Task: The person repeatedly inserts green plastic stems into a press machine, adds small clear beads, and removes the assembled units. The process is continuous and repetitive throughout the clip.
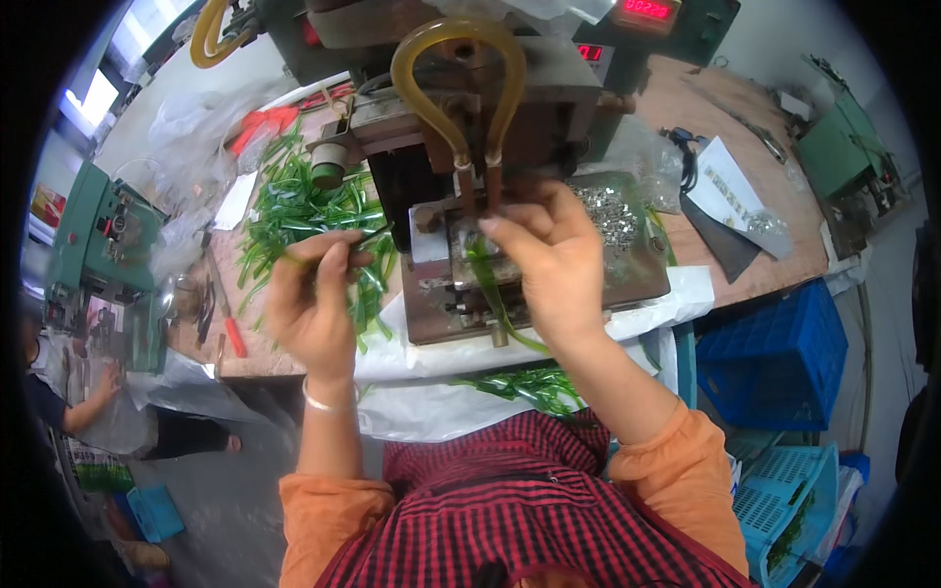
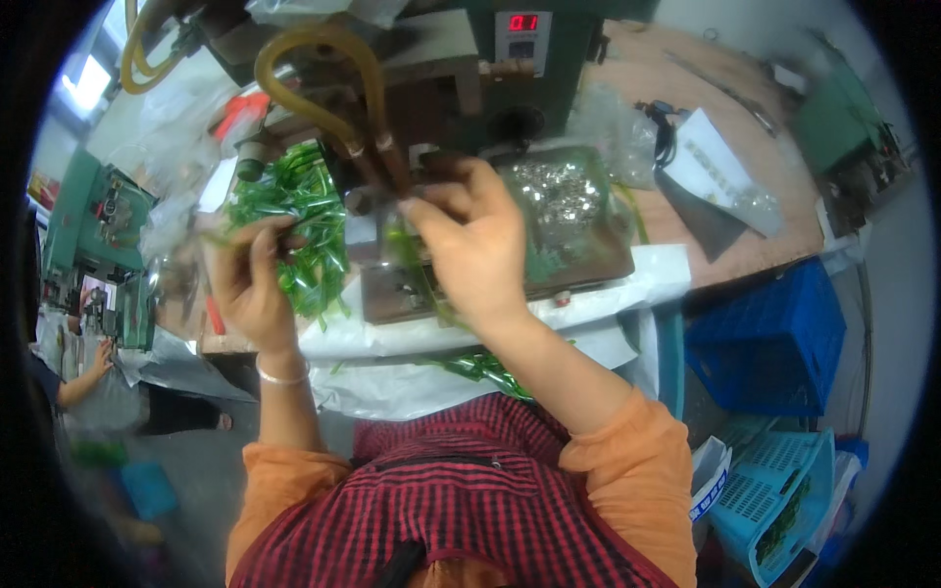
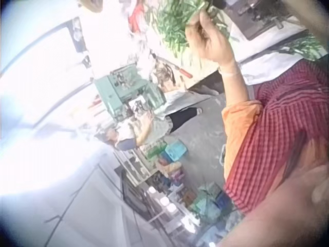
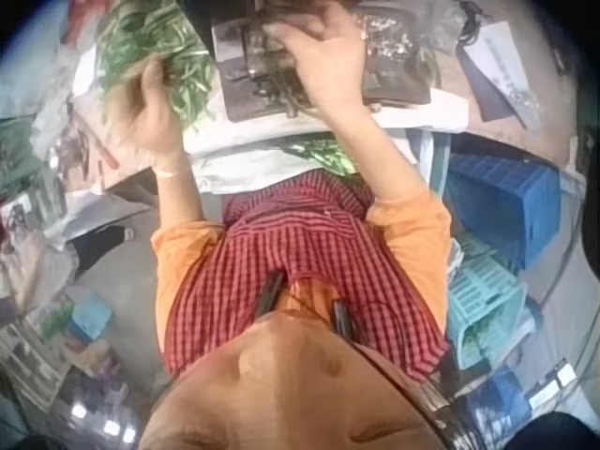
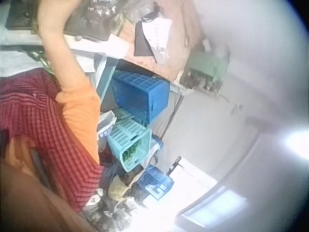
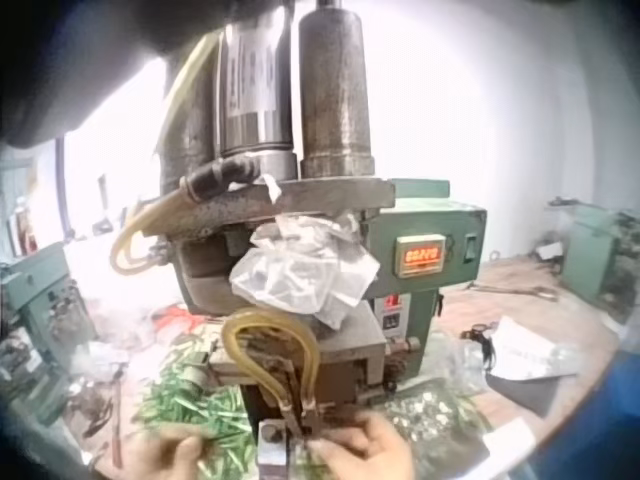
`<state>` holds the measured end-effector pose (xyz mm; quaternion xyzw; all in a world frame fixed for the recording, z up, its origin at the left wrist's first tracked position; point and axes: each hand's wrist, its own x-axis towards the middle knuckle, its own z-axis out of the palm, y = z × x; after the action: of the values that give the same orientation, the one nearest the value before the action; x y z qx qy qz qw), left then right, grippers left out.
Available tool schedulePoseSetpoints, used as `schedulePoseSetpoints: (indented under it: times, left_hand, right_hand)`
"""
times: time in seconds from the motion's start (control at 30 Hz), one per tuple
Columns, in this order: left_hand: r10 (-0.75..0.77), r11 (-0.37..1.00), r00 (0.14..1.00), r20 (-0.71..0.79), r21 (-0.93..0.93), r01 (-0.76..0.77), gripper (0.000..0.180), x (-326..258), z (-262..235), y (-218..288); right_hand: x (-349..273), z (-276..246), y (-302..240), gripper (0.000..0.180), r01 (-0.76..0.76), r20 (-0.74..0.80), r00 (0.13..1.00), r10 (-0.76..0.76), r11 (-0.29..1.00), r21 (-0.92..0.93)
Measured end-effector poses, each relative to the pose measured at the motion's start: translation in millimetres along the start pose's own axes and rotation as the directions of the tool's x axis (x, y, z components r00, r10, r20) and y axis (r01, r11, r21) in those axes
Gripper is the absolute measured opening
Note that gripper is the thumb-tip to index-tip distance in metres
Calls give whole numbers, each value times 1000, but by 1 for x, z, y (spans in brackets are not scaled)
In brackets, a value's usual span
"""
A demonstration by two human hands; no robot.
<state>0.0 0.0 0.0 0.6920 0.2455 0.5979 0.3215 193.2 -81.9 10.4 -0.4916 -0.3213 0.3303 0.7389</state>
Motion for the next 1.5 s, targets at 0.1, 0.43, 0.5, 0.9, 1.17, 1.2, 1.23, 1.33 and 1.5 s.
schedulePoseSetpoints:
  times: [0.1, 0.43, 0.5, 0.9, 1.17, 1.2, 1.23, 1.33, 1.5]
  left_hand:
    - [391, 919, 917, -81, -24, -394, 7, 12, 24, 37]
    - [628, 601, 609, 484, 196, -775, 21, -7, 59, 22]
    - [643, 597, 593, 486, 167, -785, 21, -9, 62, 19]
    - [389, 825, 829, 401, 250, -507, 29, -45, 49, 26]
    - [501, 777, 824, -264, 557, -294, 24, -29, -38, 65]
    - [491, 727, 848, -199, 629, -273, 22, -13, -41, 56]
    - [474, 669, 871, -132, 697, -259, 20, 5, -44, 48]
    - [276, 485, 942, 191, 818, -308, 16, 45, -27, -12]
    - [-88, 280, 960, 267, 931, -233, 23, 30, -29, -180]
  right_hand:
    - [12, 2, -8, 39, 38, 10, 999, -39, 999, 31]
    - [25, -100, 8, 44, 270, -121, 902, -414, 759, -592]
    - [28, -156, 41, 41, 157, -304, 881, -363, 829, -536]
    - [-13, -133, 32, 9, 38, 15, 961, -275, 78, -996]
    - [-16, -129, 46, 18, 133, -108, 901, -419, 506, -852]
    - [-14, -127, 48, 17, 198, -46, 882, -469, 459, -866]
    - [-13, -124, 47, 16, 258, 14, 859, -512, 409, -875]
    - [-4, -109, 35, 14, 287, 31, 848, -528, 411, -865]
    - [-8, -133, 46, 14, 82, -66, 934, -352, 389, -917]
